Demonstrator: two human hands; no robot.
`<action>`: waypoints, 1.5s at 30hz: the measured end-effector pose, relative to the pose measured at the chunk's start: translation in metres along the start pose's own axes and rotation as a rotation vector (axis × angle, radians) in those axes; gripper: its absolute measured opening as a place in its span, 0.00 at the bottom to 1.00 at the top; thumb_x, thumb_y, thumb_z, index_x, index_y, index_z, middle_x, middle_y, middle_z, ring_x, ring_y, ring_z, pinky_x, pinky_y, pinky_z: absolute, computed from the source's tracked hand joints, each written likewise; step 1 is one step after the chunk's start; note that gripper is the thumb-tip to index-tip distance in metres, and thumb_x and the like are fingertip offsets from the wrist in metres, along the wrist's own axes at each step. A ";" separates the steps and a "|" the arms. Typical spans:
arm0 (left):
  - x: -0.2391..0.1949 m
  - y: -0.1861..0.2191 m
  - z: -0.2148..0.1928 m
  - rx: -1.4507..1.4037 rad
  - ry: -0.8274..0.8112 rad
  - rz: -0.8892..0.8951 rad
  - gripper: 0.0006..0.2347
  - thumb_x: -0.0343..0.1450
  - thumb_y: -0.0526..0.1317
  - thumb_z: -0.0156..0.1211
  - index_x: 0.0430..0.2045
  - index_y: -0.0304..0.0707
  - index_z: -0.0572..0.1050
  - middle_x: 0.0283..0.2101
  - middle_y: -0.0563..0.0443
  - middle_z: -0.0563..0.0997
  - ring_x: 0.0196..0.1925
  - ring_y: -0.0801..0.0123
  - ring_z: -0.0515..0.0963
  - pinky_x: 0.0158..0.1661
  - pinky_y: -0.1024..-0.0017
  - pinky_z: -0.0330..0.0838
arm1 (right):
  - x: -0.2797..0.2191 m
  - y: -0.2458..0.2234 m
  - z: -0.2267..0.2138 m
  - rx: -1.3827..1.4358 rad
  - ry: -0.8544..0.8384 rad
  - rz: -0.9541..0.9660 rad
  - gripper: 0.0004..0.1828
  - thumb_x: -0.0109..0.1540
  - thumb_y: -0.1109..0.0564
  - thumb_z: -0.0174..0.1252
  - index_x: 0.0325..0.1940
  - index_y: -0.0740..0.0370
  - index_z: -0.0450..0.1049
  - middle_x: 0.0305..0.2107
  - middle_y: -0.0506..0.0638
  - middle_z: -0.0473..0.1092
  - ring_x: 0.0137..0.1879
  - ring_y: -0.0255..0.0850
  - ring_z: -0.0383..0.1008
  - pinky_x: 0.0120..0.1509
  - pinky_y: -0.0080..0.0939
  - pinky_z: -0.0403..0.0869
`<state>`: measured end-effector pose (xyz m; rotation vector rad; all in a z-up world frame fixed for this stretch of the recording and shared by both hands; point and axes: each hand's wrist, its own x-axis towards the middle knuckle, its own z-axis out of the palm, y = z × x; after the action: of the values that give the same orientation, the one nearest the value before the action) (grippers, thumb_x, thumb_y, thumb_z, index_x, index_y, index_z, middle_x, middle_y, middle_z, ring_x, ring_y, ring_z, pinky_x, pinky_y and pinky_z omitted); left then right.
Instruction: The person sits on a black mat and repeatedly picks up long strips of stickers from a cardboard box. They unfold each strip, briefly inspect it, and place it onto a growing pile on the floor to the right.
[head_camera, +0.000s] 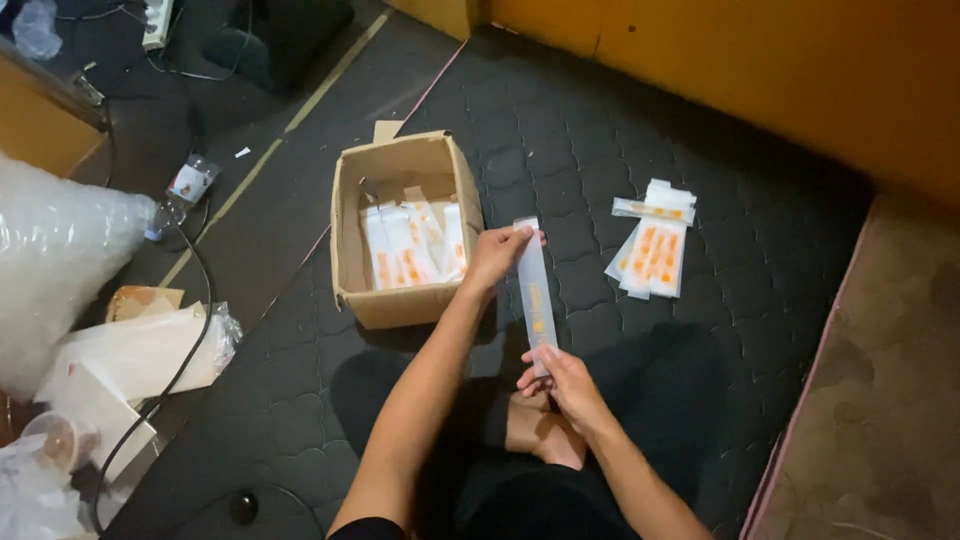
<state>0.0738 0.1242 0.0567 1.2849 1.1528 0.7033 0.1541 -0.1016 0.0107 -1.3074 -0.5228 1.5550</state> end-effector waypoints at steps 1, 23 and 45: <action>0.007 -0.008 0.004 -0.001 0.000 0.001 0.12 0.71 0.49 0.64 0.26 0.42 0.84 0.20 0.53 0.75 0.26 0.71 0.71 0.28 0.72 0.65 | 0.001 0.001 -0.002 -0.001 0.001 -0.001 0.22 0.72 0.50 0.43 0.53 0.71 0.74 0.27 0.66 0.79 0.30 0.48 0.83 0.39 0.39 0.78; -0.009 0.001 0.021 -0.084 0.010 -0.073 0.14 0.70 0.49 0.65 0.41 0.40 0.85 0.35 0.44 0.87 0.41 0.65 0.84 0.41 0.64 0.78 | -0.003 0.001 0.003 0.081 0.064 0.029 0.21 0.73 0.49 0.44 0.54 0.70 0.74 0.26 0.62 0.78 0.30 0.46 0.82 0.40 0.37 0.78; 0.005 -0.051 0.024 -0.817 -0.235 -0.340 0.17 0.80 0.42 0.46 0.56 0.27 0.74 0.44 0.38 0.83 0.41 0.59 0.86 0.44 0.64 0.85 | -0.009 0.001 0.013 0.081 0.057 0.065 0.22 0.73 0.48 0.44 0.54 0.69 0.74 0.26 0.62 0.78 0.30 0.46 0.82 0.40 0.38 0.79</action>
<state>0.0883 0.1099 0.0041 0.4498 0.7334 0.6445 0.1406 -0.1062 0.0181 -1.3140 -0.3811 1.5710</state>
